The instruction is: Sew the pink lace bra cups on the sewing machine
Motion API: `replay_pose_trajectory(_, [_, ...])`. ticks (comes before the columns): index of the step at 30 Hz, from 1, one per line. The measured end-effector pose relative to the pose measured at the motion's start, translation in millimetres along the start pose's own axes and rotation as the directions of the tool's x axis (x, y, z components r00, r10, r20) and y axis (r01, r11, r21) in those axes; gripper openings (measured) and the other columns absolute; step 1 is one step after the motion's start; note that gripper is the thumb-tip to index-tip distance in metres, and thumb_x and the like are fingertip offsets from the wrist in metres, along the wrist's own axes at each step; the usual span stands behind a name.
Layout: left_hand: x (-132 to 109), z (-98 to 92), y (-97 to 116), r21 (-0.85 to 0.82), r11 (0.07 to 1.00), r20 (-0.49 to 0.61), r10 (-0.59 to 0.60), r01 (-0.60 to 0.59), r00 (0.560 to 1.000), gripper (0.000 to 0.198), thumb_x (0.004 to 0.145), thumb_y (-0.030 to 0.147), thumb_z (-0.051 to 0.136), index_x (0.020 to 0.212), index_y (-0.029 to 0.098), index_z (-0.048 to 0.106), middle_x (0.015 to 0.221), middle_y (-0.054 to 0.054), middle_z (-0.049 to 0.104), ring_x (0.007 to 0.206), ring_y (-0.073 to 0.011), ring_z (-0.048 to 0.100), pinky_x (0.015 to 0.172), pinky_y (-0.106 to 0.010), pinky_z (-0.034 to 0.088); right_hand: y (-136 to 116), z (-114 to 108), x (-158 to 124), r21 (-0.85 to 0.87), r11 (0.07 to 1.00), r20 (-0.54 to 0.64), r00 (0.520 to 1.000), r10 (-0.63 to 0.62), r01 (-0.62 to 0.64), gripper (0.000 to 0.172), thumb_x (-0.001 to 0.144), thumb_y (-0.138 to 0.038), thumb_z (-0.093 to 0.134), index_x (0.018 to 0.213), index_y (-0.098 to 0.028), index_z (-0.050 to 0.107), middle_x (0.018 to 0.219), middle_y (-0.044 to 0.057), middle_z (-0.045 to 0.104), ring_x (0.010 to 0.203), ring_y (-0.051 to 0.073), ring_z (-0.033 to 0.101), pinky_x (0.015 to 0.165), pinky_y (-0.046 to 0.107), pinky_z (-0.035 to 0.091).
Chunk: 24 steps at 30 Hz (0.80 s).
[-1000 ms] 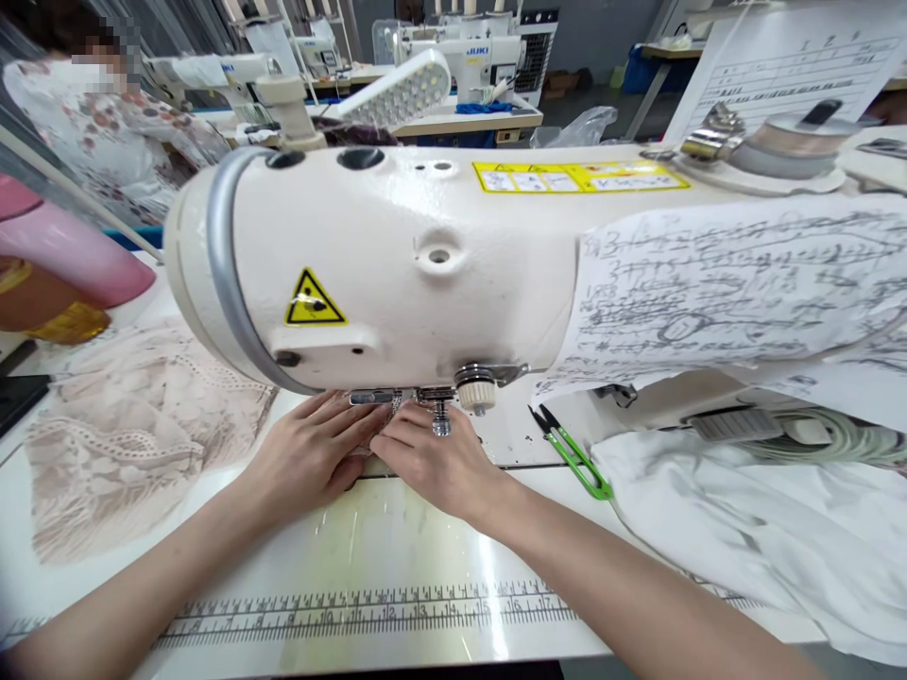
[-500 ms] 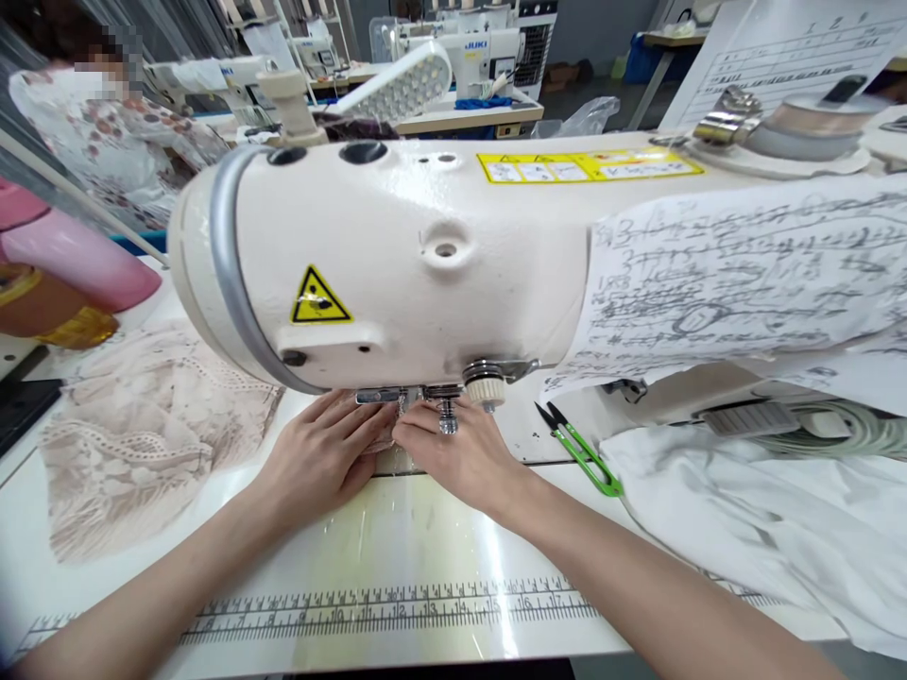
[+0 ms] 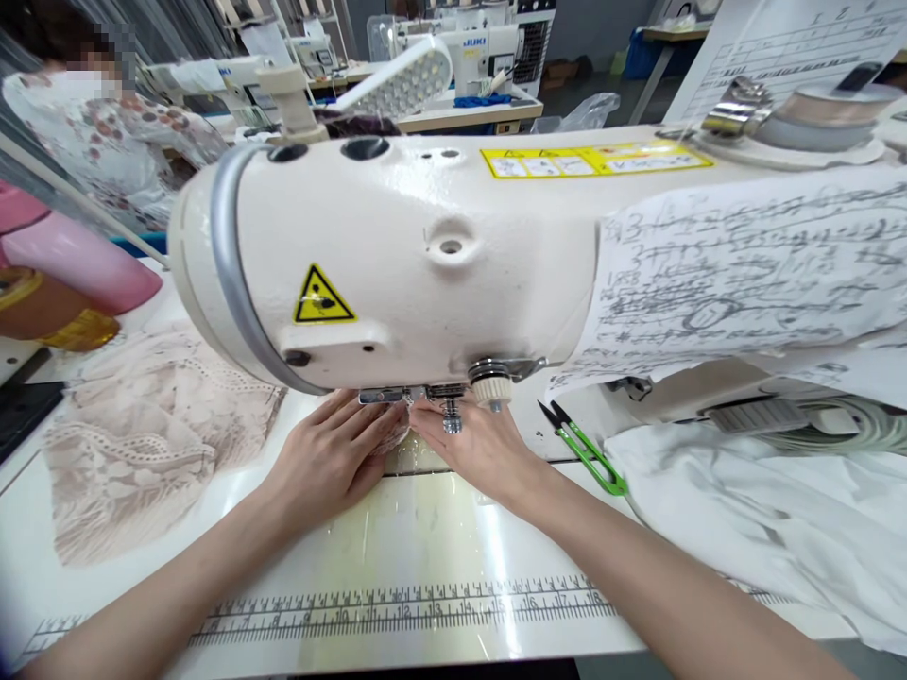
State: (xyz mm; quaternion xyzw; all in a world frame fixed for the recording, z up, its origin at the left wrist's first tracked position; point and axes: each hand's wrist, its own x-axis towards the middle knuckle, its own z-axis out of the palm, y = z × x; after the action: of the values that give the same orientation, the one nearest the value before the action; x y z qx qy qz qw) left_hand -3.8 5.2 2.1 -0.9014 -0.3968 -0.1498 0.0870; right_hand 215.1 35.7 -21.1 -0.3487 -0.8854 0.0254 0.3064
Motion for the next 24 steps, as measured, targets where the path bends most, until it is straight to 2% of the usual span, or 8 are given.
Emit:
replay_pose_trajectory(4, [0.8, 0.6, -0.9, -0.017, 0.999, 0.01, -0.028, 0.028, 1.0, 0.042, 0.088, 0.024, 0.048, 0.127, 0.013, 0.058, 0.121, -0.013, 0.066, 0.111, -0.029, 0.063, 0.102, -0.05, 0.045, -4.9, -12.4, 4.5, -0.062, 0.997, 0.044, 0.998, 0.036, -0.034, 0.026, 0.098, -0.028, 0.044, 0.107, -0.032, 0.068, 0.089, 0.001, 0.07, 0.072, 0.015, 0.063, 0.053, 0.029, 0.039])
replay_pose_trajectory(8, [1.0, 0.4, -1.3, -0.008, 1.0, -0.008, -0.028, 0.028, 1.0, 0.041, 0.089, 0.025, 0.049, 0.127, 0.014, 0.058, 0.121, -0.013, 0.066, 0.112, -0.0292, 0.062, 0.1, -0.05, 0.046, -9.6, -19.3, 8.1, -0.093, 0.995, 0.06, 0.997, 0.048, -0.043, 0.028, 0.097, -0.024, 0.044, 0.106, -0.034, 0.069, 0.099, 0.001, 0.071, 0.081, 0.016, 0.065, 0.052, 0.029, 0.036])
replay_pose_trajectory(11, [0.3, -0.4, -1.3, 0.017, 0.998, -0.083, 0.055, -0.054, 0.995, 0.032, 0.092, 0.02, 0.049, 0.121, 0.015, 0.061, 0.123, -0.009, 0.066, 0.114, -0.0255, 0.062, 0.102, -0.047, 0.046, -9.0, -16.3, 6.5, -0.109, 0.994, 0.059, 0.998, 0.016, -0.009, 0.024, 0.096, -0.023, 0.048, 0.103, -0.03, 0.07, 0.103, 0.0, 0.072, 0.083, 0.016, 0.065, 0.054, 0.029, 0.036])
replay_pose_trajectory(14, [-1.1, -1.4, -2.4, 0.063, 0.989, -0.134, 0.141, -0.134, 0.981, 0.027, 0.092, 0.013, 0.048, 0.114, 0.015, 0.063, 0.122, -0.006, 0.067, 0.114, -0.0222, 0.063, 0.105, -0.045, 0.046, -8.0, -9.9, 2.7, -0.128, 0.992, 0.035, 0.999, -0.01, 0.015, 0.018, 0.093, -0.03, 0.055, 0.101, -0.028, 0.07, 0.099, 0.0, 0.073, 0.084, 0.017, 0.065, 0.061, 0.031, 0.04])
replay_pose_trajectory(18, [-2.2, -3.3, -5.2, 0.063, 0.99, -0.118, 0.131, -0.124, 0.984, 0.024, 0.093, 0.011, 0.046, 0.109, 0.013, 0.063, 0.118, -0.007, 0.069, 0.111, -0.0206, 0.065, 0.105, -0.043, 0.047, -11.1, -4.1, -1.1, -0.129, 0.992, 0.038, 0.999, -0.002, 0.007, 0.021, 0.093, -0.035, 0.054, 0.106, -0.029, 0.069, 0.107, -0.001, 0.071, 0.088, 0.019, 0.065, 0.069, 0.033, 0.042])
replay_pose_trajectory(24, [-2.0, -1.3, -8.3, 0.051, 0.994, -0.108, 0.104, -0.099, 0.989, 0.022, 0.092, 0.01, 0.047, 0.106, 0.011, 0.064, 0.117, -0.01, 0.069, 0.107, -0.022, 0.067, 0.102, -0.044, 0.05, -16.8, -1.8, -3.1, -0.17, 0.985, 0.035, 0.999, 0.031, -0.025, 0.027, 0.096, -0.04, 0.049, 0.113, -0.031, 0.067, 0.108, 0.0, 0.07, 0.088, 0.019, 0.064, 0.063, 0.032, 0.039])
